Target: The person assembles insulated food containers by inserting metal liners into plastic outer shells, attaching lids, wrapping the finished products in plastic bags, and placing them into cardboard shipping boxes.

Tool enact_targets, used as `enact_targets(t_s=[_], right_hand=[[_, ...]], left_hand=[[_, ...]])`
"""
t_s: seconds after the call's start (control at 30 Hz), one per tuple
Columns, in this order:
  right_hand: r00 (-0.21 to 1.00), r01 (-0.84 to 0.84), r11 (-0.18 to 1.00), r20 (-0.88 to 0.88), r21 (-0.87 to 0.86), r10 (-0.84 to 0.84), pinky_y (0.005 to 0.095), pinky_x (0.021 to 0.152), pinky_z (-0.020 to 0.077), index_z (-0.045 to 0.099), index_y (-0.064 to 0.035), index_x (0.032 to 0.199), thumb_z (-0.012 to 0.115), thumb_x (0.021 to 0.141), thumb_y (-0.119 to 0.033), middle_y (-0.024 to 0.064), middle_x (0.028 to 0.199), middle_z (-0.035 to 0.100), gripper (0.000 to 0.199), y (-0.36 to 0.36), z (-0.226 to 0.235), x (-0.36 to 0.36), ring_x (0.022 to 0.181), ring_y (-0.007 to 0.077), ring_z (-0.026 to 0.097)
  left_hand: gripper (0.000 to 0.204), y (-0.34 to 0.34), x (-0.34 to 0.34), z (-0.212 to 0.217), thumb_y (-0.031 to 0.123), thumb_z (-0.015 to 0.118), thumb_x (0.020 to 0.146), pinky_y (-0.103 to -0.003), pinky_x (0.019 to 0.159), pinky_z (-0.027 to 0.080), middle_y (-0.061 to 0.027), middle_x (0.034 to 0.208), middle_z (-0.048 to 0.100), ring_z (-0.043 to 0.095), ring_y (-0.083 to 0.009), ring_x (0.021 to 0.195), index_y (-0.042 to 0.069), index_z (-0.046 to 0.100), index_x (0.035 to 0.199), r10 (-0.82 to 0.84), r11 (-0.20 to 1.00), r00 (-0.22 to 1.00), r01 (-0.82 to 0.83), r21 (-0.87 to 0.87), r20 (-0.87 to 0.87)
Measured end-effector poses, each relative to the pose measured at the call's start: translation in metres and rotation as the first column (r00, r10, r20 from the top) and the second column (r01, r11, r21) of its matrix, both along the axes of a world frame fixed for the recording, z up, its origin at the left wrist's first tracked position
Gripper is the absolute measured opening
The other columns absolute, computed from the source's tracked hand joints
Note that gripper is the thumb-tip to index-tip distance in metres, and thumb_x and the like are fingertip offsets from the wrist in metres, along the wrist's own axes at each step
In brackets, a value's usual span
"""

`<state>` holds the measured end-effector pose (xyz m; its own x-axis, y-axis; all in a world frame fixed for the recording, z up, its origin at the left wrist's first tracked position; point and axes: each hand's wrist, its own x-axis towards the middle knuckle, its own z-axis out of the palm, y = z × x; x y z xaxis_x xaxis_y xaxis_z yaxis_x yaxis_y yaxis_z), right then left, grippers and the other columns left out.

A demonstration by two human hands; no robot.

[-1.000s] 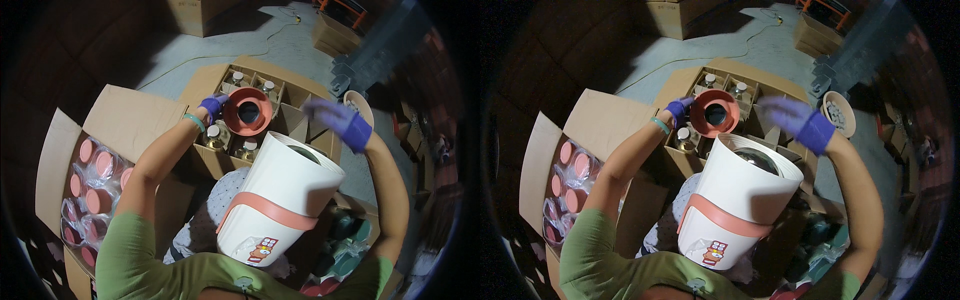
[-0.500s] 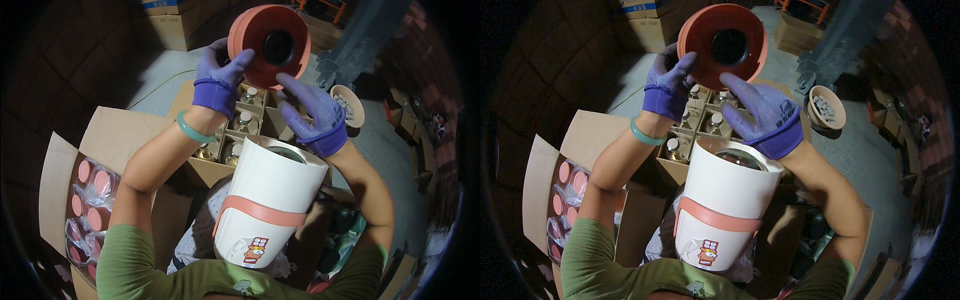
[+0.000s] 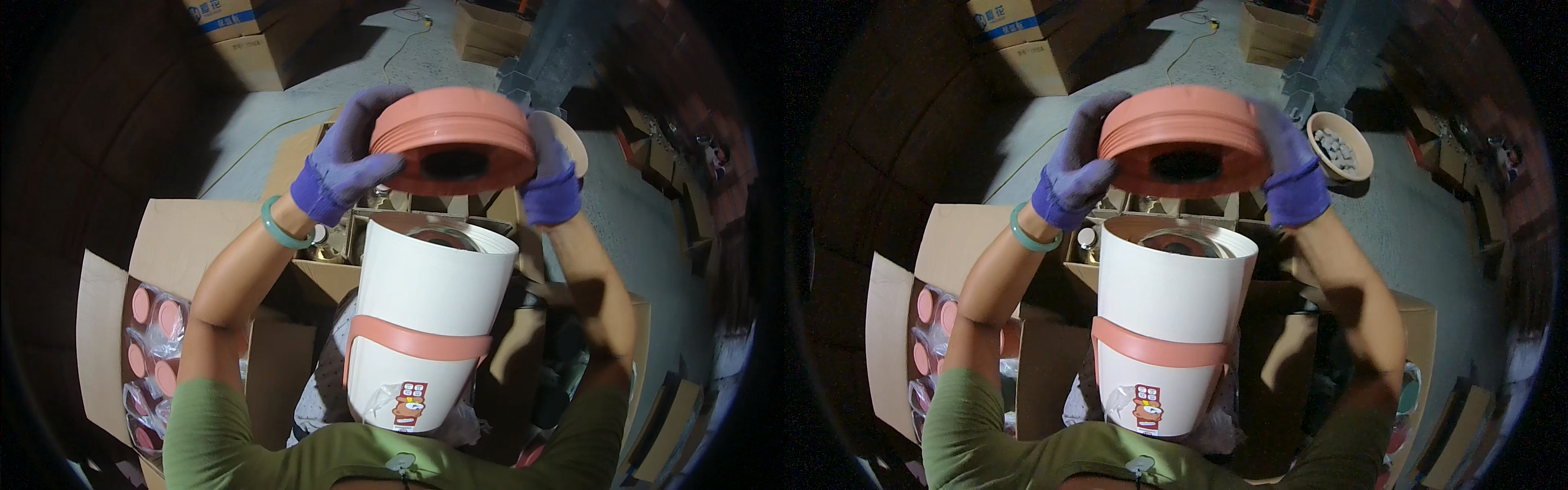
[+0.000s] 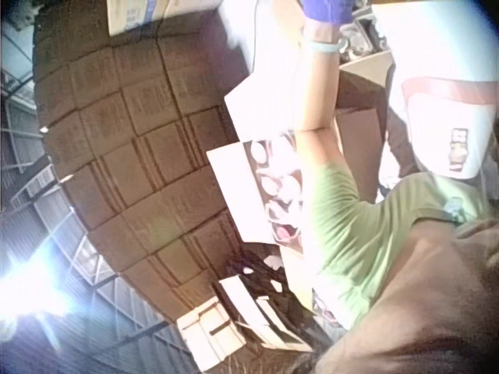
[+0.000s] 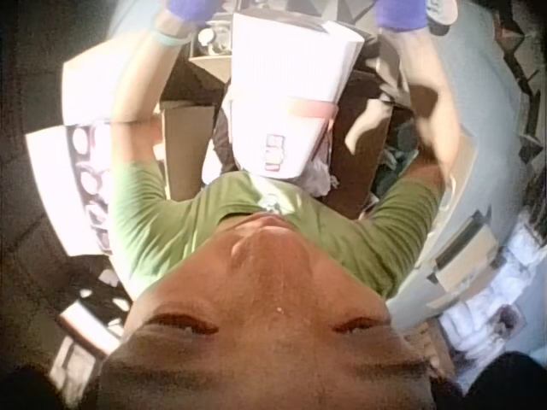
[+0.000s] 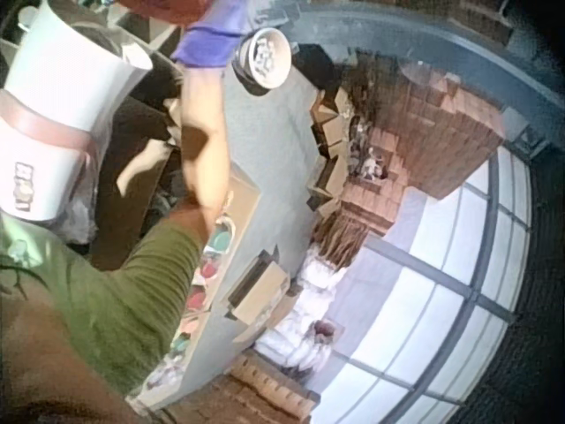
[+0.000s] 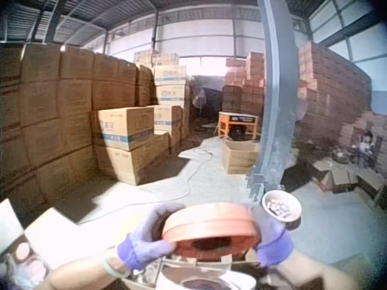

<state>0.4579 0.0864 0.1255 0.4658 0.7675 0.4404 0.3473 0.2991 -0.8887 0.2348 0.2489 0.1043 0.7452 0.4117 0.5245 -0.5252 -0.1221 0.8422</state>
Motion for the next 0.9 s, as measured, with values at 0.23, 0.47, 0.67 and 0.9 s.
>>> enact_targets(t_s=[0.23,0.47,0.67,0.9], right_hand=[[0.91,-0.364,0.928,0.181,-0.08,0.373,0.0379,0.097,0.0462,0.064,-0.0053,0.111,0.059,0.093,-0.055,0.0128,0.112,0.061,0.053,-0.039,-0.027,-0.017,0.109,0.0232,0.059],[0.908,-0.399,0.917,0.133,-0.01,0.397,0.0392,0.098,0.0448,0.063,-0.0036,0.109,0.059,0.093,-0.054,0.0125,0.112,0.06,0.053,-0.046,-0.034,-0.013,0.11,0.0248,0.058],[0.945,-0.309,0.951,0.111,0.007,0.307,0.033,0.091,0.044,0.061,-0.0016,0.108,0.056,0.095,-0.055,0.0103,0.108,0.059,0.055,-0.046,-0.046,-0.019,0.102,0.0199,0.056],[0.896,-0.436,0.894,0.148,0.108,0.419,0.0376,0.099,0.0453,0.063,-0.004,0.112,0.059,0.096,-0.043,0.0119,0.114,0.061,0.042,-0.042,-0.063,-0.007,0.111,0.0233,0.059]], left_hand=[[0.04,-0.013,-0.014,-0.021,0.029,0.041,0.102,-0.037,0.097,0.043,-0.0137,0.113,0.06,0.058,-0.0243,0.105,-0.003,0.061,0.116,0.007,0.948,1.0,-0.007,0.317,0.003],[0.036,-0.011,-0.008,-0.016,0.022,0.038,0.103,-0.035,0.095,0.044,-0.0133,0.11,0.061,0.059,-0.0229,0.104,-0.002,0.061,0.116,-0.03,0.907,0.999,0.034,0.419,-0.016],[0.035,-0.015,-0.006,-0.02,0.02,0.038,0.102,-0.035,0.095,0.044,-0.0133,0.109,0.061,0.059,-0.0222,0.103,-0.002,0.061,0.115,-0.028,0.936,0.997,0.05,0.348,-0.069],[0.028,-0.025,-0.016,-0.006,0.012,0.042,0.098,-0.038,0.093,0.046,-0.0166,0.112,0.062,0.06,-0.0261,0.1,-0.003,0.061,0.112,0.004,0.89,0.997,0.031,0.455,-0.075]])
